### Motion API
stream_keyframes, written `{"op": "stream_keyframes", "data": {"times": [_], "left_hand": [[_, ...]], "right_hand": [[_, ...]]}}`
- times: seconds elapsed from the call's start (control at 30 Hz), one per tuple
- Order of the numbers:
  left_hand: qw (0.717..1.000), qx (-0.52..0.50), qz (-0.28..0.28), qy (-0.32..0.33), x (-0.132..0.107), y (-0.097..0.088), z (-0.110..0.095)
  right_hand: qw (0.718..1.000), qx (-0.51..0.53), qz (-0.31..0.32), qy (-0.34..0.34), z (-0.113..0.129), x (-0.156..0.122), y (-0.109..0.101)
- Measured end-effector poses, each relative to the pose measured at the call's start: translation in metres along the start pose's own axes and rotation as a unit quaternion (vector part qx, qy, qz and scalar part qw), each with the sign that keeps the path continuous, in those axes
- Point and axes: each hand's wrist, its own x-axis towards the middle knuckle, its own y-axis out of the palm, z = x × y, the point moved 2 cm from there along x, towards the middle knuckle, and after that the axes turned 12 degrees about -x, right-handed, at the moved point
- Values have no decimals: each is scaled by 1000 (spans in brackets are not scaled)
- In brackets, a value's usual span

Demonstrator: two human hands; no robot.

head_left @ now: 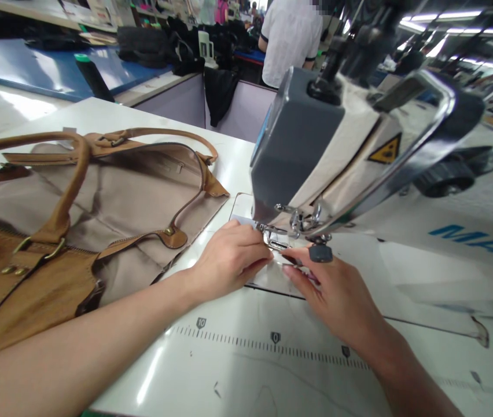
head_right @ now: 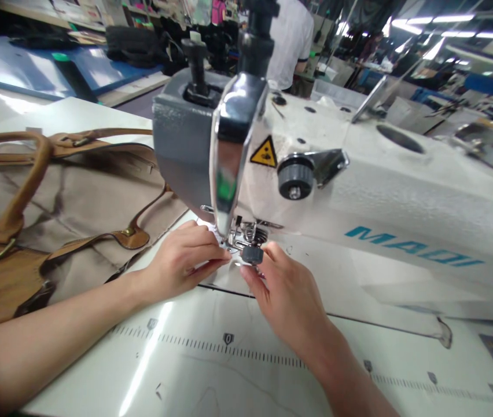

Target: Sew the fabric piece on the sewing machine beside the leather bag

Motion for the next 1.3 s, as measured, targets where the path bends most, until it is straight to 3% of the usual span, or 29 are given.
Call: {"op": "stream_keyframes", "data": {"times": [0.2, 0.47, 0.53, 0.6, 0.7, 0.77, 0.93, 1.13, 1.3], "left_hand": [[1000, 19, -4, 14, 0, 2, -3], [1000, -15, -4, -3, 0, 3, -7], [998, -43, -4, -45, 0, 3, -5], [988, -69, -16, -137, 0, 2, 1], [951, -90, -37, -293, 0, 1, 12], [937, -96, -45, -333, 1, 2, 17], [933, -115, -82, -331, 3, 3, 20], [925, -128, -94, -346, 4, 2, 22], [922, -133, -92, -353, 4, 3, 24]], "right_hand": [[999, -37, -34, 3, 8, 2, 13], [995, -66, -76, 13, 14, 5, 15], [995, -70, -72, 8, 12, 6, 14], [995, -70, -71, 20, 6, 6, 14], [988, -83, -109, 70, -12, 6, 18], [978, -111, -140, 108, -25, 5, 23], [972, -138, -110, 156, -49, 2, 39], [966, -189, -99, 148, -60, 8, 40], [974, -138, -98, 152, -77, 8, 51]]}}
